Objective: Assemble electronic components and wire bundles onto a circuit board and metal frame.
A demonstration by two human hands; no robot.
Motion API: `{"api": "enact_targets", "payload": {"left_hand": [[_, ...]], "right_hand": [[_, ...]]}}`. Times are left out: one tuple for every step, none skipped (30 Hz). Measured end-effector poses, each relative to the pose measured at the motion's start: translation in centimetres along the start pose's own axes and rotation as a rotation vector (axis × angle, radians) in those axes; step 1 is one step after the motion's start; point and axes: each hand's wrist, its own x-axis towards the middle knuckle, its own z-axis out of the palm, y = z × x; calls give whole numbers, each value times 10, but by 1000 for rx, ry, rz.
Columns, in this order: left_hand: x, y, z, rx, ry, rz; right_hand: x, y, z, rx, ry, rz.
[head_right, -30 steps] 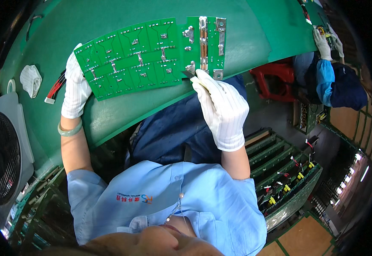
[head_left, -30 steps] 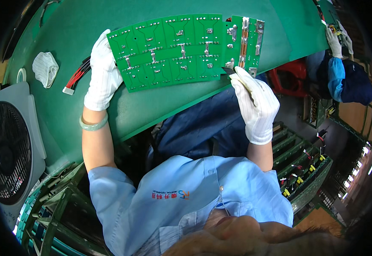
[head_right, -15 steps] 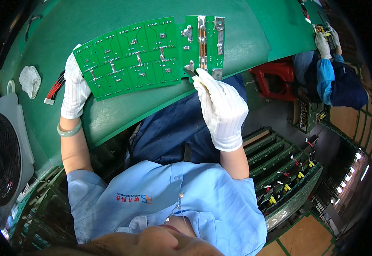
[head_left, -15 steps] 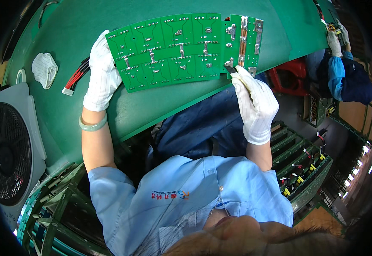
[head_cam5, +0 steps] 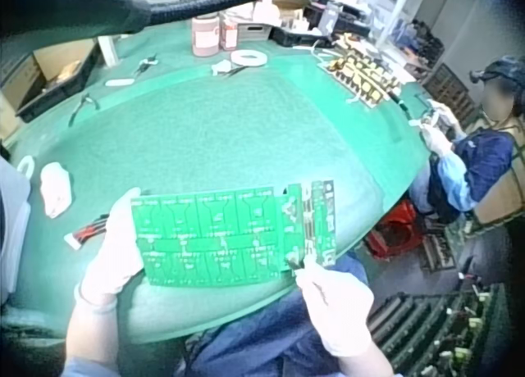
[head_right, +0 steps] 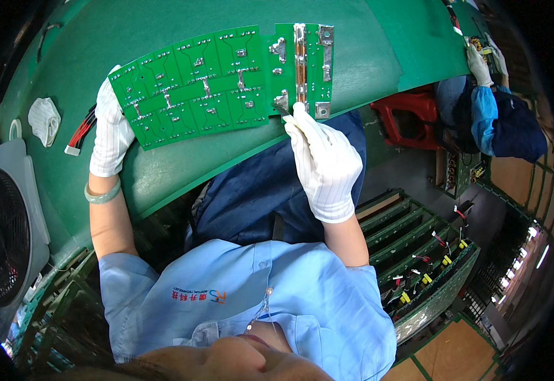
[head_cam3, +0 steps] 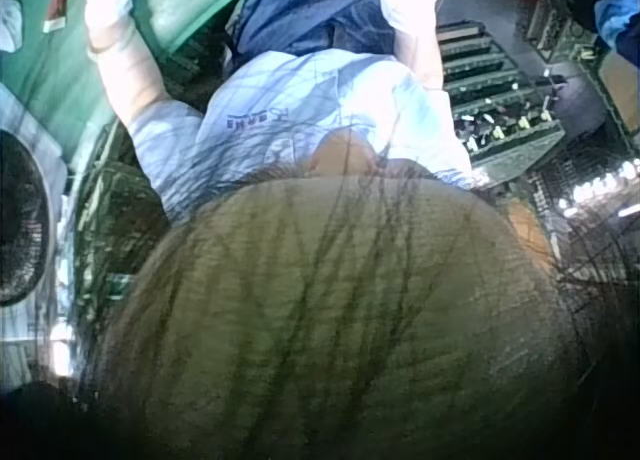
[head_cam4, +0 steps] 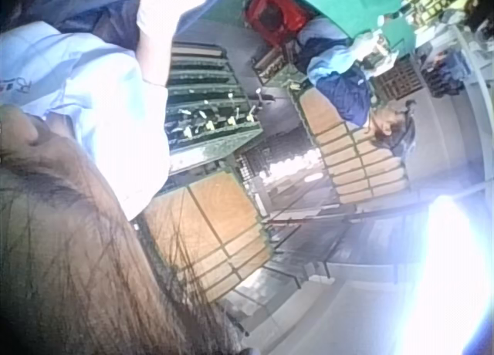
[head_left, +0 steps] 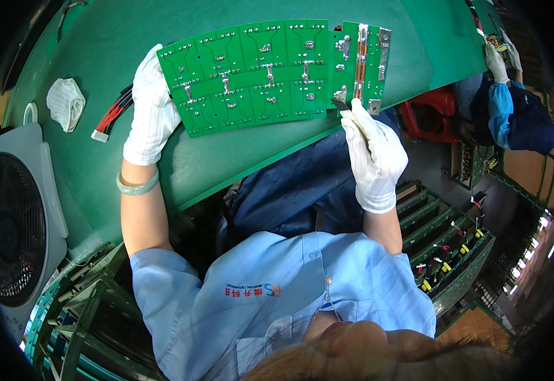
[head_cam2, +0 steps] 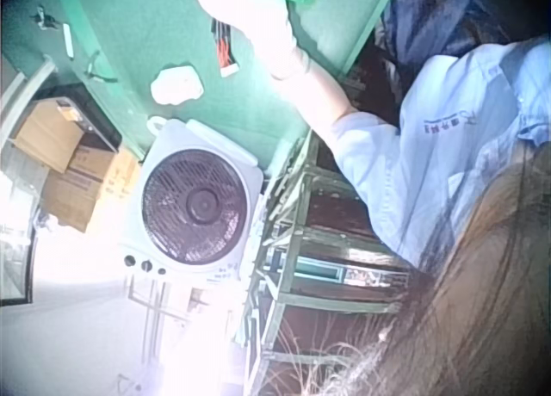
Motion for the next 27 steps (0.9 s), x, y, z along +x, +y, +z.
{"api": "enact_targets", "payload": {"left_hand": [[0, -2, 0, -1, 1, -1], [0, -5, -1, 141, 5, 126], [0, -8, -2, 283, 10, 253], [-1, -9, -1, 284, 10, 253], [-1, -10, 0, 222, 16, 193], [-1, -10, 0, 159, 21, 134], [-1, -8, -1, 159, 20, 135], [1, -5, -3, 198, -2, 191], [1, -3, -3, 236, -24, 248], [1, -3, -2, 236, -24, 248], [1, -3, -1, 245, 4, 209], [0, -3, 0, 254, 32, 169], [1, -3, 0, 254, 33, 168], [1, -3, -1, 226, 14, 178], [2, -3, -1, 198, -4, 189], [1, -4, -1, 199, -4, 186], [0, -7, 0, 215, 7, 179], [-1, -9, -1, 230, 17, 172], [-1, -9, -1, 228, 17, 173], [0, -9, -1, 229, 7, 183], [0, -9, -1, 230, -2, 194], [-1, -9, -1, 233, -2, 193], [-2, -10, 0, 157, 19, 139], [-2, -10, 0, 82, 40, 84], [-2, -10, -1, 81, 41, 84], [0, -9, -2, 99, 27, 147], [0, -8, -2, 117, 14, 210]], "right_hand": [[-1, -2, -1, 0, -1, -1], [-2, -3, -2, 12, -39, -6], [-2, -4, -3, 23, -78, -12], [-2, -3, -2, 24, -78, -12], [-2, -1, 1, 72, -11, -16], [-2, 1, 3, 120, 56, -19], [1, 2, 4, 98, 61, -33], [1, 2, 4, 97, 62, -31], [1, 2, 4, 90, 36, -23], [1, 1, 5, 82, 9, -16], [2, 0, 4, 82, 10, -16], [3, 0, 4, 77, 5, -18], [3, 0, 4, 73, 0, -20], [3, 0, 4, 74, -1, -21], [3, 1, 4, 80, 17, -23], [3, 2, 5, 87, 33, -26], [3, 2, 6, 89, 31, -27], [3, 3, 7, 91, 33, -38], [4, 3, 7, 90, 36, -47], [4, 3, 7, 88, 36, -46], [5, 3, 6, 79, 35, -46], [5, 3, 7, 75, 34, -48], [5, 3, 7, 77, 34, -49], [4, 3, 7, 84, 27, -41], [4, 3, 7, 88, 19, -32], [4, 3, 6, 88, 19, -32], [3, 3, 4, 99, -8, -19]]}}
